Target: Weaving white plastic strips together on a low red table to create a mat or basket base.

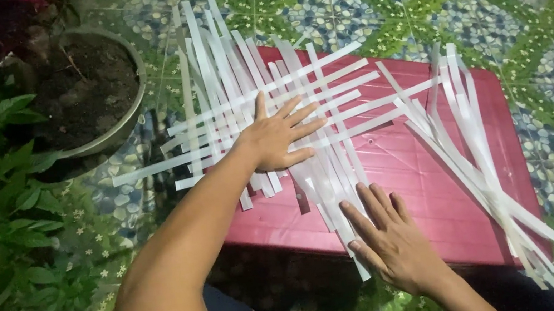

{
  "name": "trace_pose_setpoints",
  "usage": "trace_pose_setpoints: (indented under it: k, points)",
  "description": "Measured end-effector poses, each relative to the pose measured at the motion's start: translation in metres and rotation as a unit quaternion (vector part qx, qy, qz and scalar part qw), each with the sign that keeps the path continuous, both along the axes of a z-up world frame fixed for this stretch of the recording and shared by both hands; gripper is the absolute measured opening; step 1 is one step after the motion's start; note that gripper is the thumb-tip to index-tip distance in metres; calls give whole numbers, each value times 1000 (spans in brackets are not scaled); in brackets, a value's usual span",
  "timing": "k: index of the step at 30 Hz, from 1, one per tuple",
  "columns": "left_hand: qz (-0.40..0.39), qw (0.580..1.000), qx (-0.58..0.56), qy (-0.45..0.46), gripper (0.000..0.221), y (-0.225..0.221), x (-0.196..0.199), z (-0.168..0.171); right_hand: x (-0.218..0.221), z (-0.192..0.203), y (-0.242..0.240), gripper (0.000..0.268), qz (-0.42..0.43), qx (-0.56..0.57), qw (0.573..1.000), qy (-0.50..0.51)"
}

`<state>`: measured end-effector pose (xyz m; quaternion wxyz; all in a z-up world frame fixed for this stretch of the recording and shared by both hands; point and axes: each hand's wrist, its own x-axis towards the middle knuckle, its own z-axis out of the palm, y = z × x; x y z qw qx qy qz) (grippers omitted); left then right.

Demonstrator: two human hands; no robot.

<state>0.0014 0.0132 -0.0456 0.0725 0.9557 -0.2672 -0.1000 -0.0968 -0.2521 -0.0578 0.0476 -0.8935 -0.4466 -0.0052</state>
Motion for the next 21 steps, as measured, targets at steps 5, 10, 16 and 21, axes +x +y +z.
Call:
trace_pose_setpoints:
  k: [5, 10, 16, 21]
  points:
    - [0, 1000, 20, 15, 62, -3, -5, 5, -5, 0, -2, 58, 1, -13, 1000, -11]
    - [7, 1000, 6, 19, 61, -4, -7, 4, 6, 15, 4, 58, -51, 9, 989, 137]
    - [41, 997, 52, -38, 57, -7, -7, 0, 87, -14, 15, 40, -106, 273, 956, 32]
    - [40, 997, 46, -39, 57, -4, -7, -1, 170, -50, 56, 30, -202, 258, 945, 25]
